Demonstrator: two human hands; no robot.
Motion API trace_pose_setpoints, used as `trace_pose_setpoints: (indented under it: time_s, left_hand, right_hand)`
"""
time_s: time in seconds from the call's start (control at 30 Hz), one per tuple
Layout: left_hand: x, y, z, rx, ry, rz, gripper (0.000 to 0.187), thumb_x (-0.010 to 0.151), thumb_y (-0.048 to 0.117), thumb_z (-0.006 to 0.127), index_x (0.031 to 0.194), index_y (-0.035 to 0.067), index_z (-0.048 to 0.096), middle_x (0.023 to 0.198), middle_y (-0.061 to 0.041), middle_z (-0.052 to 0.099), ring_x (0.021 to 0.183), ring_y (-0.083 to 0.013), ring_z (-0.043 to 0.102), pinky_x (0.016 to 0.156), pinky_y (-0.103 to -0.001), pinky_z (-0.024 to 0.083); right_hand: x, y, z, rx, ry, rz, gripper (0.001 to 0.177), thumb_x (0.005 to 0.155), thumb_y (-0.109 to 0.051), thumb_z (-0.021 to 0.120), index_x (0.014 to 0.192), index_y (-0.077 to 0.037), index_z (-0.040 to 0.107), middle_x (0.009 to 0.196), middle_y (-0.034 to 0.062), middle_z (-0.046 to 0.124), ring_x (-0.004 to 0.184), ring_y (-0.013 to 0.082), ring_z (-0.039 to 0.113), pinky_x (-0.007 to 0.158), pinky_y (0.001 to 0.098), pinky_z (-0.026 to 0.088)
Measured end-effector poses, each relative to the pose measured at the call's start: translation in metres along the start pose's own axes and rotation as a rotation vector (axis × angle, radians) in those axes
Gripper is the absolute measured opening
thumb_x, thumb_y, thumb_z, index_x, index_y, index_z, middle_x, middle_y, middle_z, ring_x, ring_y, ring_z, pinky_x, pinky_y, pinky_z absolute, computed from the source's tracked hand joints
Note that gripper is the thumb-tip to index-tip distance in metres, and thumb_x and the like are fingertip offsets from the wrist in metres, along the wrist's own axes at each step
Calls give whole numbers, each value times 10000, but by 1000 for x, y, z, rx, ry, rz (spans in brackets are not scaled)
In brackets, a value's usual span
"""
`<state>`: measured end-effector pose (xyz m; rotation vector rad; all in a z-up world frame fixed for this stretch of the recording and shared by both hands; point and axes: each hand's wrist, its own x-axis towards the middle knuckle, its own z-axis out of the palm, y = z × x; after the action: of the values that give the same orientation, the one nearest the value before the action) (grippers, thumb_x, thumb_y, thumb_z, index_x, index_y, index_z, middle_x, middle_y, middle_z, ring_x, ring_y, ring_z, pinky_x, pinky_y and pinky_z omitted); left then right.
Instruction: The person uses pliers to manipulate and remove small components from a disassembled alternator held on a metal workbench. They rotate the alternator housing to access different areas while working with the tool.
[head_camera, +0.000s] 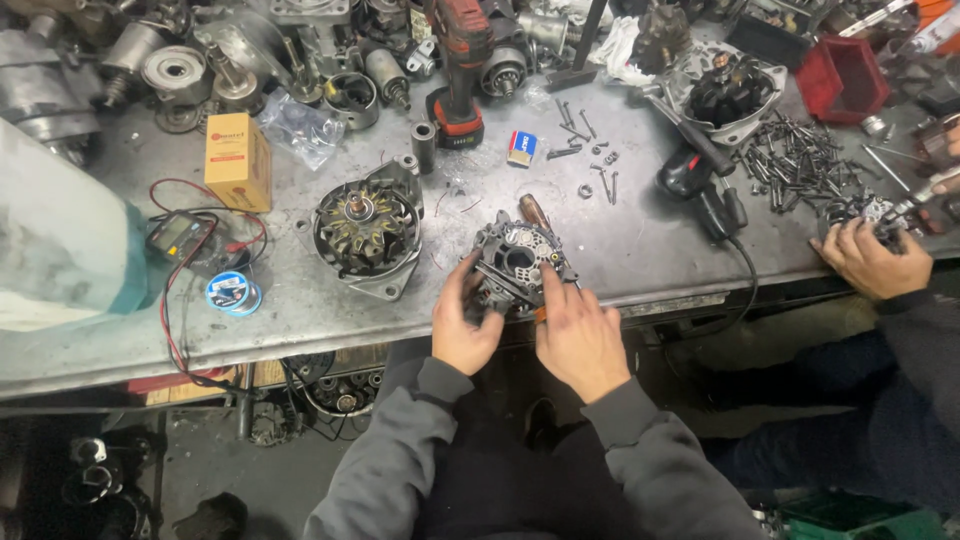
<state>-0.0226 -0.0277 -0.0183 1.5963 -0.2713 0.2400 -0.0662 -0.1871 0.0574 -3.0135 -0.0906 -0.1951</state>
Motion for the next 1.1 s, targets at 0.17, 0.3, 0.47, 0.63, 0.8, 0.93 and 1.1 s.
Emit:
trace_pose_setpoints:
  time_s: [0.17, 0.3, 0.47, 0.63, 0.8, 0.93, 1.1]
  left_hand:
    - [0, 3, 4, 100, 22, 111, 814, 743, 46, 755, 1495, 14, 445, 1383, -199, 605, 1225, -315, 665, 1042, -385, 554]
    - [-1, 5, 6, 150, 42, 191, 909, 709, 77, 838, 1508, 12, 409, 1450, -221, 547, 1257, -346, 630, 1050, -406, 541]
    - [-2, -1, 10, 121, 66, 153, 949, 701, 86, 860, 1525, 23, 393, 1446, -212, 550, 1247, -344, 644, 1025, -404, 549]
    - [-3, -3, 12, 118, 78, 96, 984, 679, 109, 884, 1524, 34, 386, 1423, -198, 571, 1205, -331, 675, 972, -395, 565]
    - [-6, -2, 13, 100, 87, 117, 1037, 705, 133, 887, 1547, 10, 294, 1431, -214, 546, 1229, -327, 665, 972, -404, 553]
    - [-6, 9, 21, 205, 154, 266, 914, 709, 130, 885, 1448, 15, 361, 1462, -247, 502, 1258, -383, 603, 1005, -434, 523]
    - [-11, 7, 32, 281, 171, 216, 334, 830, 160, 807, 1111, 56, 657, 1418, -200, 553, 1197, -369, 628, 1002, -434, 516]
  right_hand:
    - [7, 6, 1, 16, -38, -5, 772, 773, -196, 675, 1488, -72, 412, 1012, 103, 697, 975, 314, 651, 750, 534, 469]
    - [10, 9, 2, 32, -15, -29, 735, 758, -200, 682, 1446, -69, 458, 948, 126, 723, 895, 344, 686, 699, 543, 476]
    - [13, 9, 4, 9, 5, -41, 725, 749, -213, 697, 1426, -77, 478, 909, 133, 728, 849, 353, 695, 680, 544, 477]
    - [11, 20, 14, 14, 97, -76, 709, 723, -224, 724, 1382, -83, 505, 899, 139, 735, 836, 358, 702, 654, 548, 476]
    - [6, 30, 13, 429, 147, 41, 596, 808, -178, 738, 1356, -72, 531, 944, 178, 750, 887, 402, 714, 765, 480, 551]
    - [2, 38, 7, 561, 191, 175, 522, 846, -189, 743, 1317, -60, 558, 936, 184, 755, 908, 389, 728, 784, 447, 560]
    - [-11, 67, 32, 746, 262, 280, 470, 816, -177, 784, 1229, -21, 622, 940, 149, 755, 873, 269, 729, 805, 375, 560]
